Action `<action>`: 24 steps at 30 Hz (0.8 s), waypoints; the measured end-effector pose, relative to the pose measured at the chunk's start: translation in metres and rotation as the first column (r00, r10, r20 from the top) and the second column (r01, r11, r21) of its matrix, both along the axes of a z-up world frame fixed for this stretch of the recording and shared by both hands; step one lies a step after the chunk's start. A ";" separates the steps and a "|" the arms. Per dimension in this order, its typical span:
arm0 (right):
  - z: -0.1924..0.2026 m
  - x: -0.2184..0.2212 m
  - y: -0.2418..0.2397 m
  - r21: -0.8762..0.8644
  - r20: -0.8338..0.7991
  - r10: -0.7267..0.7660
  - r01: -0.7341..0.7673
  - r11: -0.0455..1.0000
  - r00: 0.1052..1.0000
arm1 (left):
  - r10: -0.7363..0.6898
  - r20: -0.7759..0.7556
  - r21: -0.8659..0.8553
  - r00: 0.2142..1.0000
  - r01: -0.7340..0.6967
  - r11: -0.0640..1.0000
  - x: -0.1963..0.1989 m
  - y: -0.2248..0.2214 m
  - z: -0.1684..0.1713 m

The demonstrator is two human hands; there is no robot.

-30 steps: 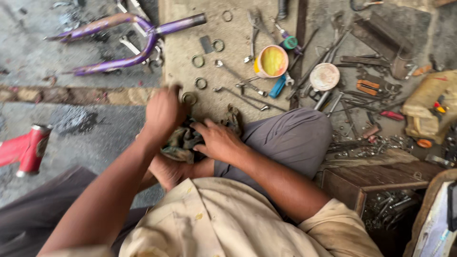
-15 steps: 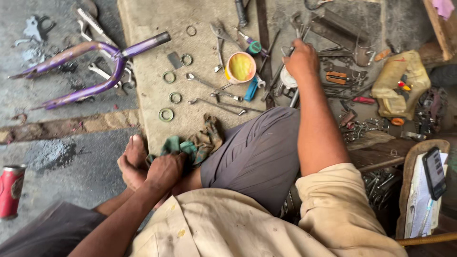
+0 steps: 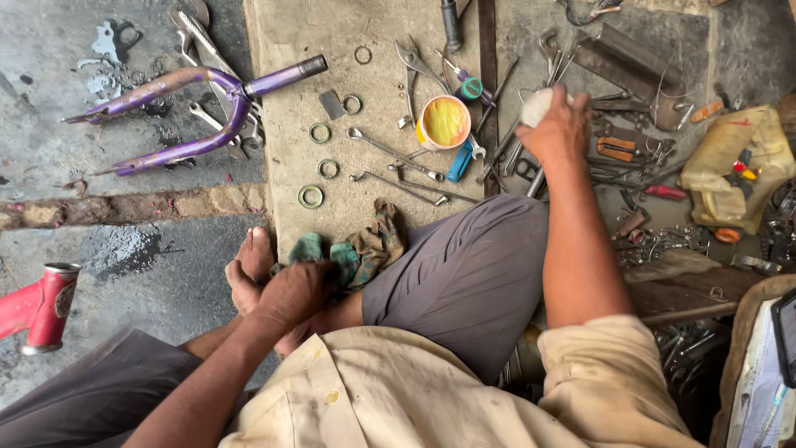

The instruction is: The person greases and installs ball bearings into the head tube of a bicycle frame, then fits the fork through the head tube.

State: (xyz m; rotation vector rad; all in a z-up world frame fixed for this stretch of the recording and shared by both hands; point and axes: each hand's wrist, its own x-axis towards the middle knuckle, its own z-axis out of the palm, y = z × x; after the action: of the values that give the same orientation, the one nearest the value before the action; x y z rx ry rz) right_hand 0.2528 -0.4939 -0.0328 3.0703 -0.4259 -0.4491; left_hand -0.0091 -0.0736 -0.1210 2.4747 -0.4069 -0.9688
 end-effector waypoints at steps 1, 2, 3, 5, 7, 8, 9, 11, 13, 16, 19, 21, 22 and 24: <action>0.005 -0.003 0.014 0.153 0.035 -0.028 0.022 0.988 0.999 | 0.048 -0.016 -0.066 0.999 -0.049 0.997 0.003 0.002 0.005; 0.006 -0.005 0.031 0.242 -0.020 0.017 -0.011 0.970 1.000 | 0.092 -0.031 -0.131 0.995 -0.095 0.987 0.008 0.004 0.010; 0.006 -0.008 0.049 0.332 -0.071 0.066 -0.039 0.942 0.995 | 0.135 -0.049 -0.195 0.990 -0.142 0.971 0.012 0.005 0.015; 0.004 -0.010 0.082 0.293 -0.048 0.267 -0.242 0.925 0.963 | 0.133 -0.018 -0.163 0.991 -0.135 0.977 0.021 0.007 0.025; 0.002 -0.009 0.103 0.256 -0.028 0.403 -0.383 0.887 0.915 | 0.106 -0.002 -0.116 0.994 -0.106 0.988 0.025 0.007 0.033; 0.001 -0.007 0.112 0.240 -0.014 0.444 -0.428 0.871 0.896 | 0.081 0.001 -0.084 0.997 -0.081 0.993 0.026 0.007 0.036; 0.000 -0.005 0.118 0.224 0.000 0.483 -0.471 0.853 0.875 | 0.056 0.003 -0.051 0.998 -0.056 0.997 0.026 0.008 0.038; 0.000 -0.005 0.124 0.214 -0.049 0.462 -0.442 0.871 0.886 | 0.102 0.005 -0.074 0.995 -0.101 0.992 0.022 0.011 0.040; 0.001 -0.006 0.128 0.212 -0.093 0.436 -0.410 0.887 0.895 | 0.137 0.010 -0.110 0.990 -0.136 0.985 0.018 0.015 0.040; 0.002 -0.009 0.130 0.189 -0.174 0.379 -0.347 0.919 0.909 | 0.143 0.016 -0.153 0.990 -0.139 0.978 0.019 0.018 0.038; -0.008 -0.014 0.136 0.061 -0.267 0.364 -0.361 0.930 0.892 | 0.112 0.000 -0.140 0.994 -0.111 0.984 0.025 0.016 0.038; -0.022 -0.020 0.140 -0.070 -0.295 0.425 -0.463 0.883 0.855 | 0.099 -0.018 -0.137 0.995 -0.101 0.985 0.027 0.012 0.038; -0.029 -0.024 0.141 -0.129 -0.254 0.476 -0.517 0.846 0.842 | 0.106 0.000 -0.162 0.994 -0.105 0.981 0.026 0.010 0.039; -0.041 -0.030 0.143 -0.255 -0.176 0.575 -0.602 0.757 0.799 | 0.120 0.039 -0.211 0.992 -0.109 0.971 0.025 0.007 0.040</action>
State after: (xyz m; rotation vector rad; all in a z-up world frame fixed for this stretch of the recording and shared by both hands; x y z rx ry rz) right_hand 0.2225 -0.3509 -0.0740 2.6611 0.4448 -0.4327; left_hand 0.0161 -0.0664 -0.0813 2.3091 -0.3580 -0.7751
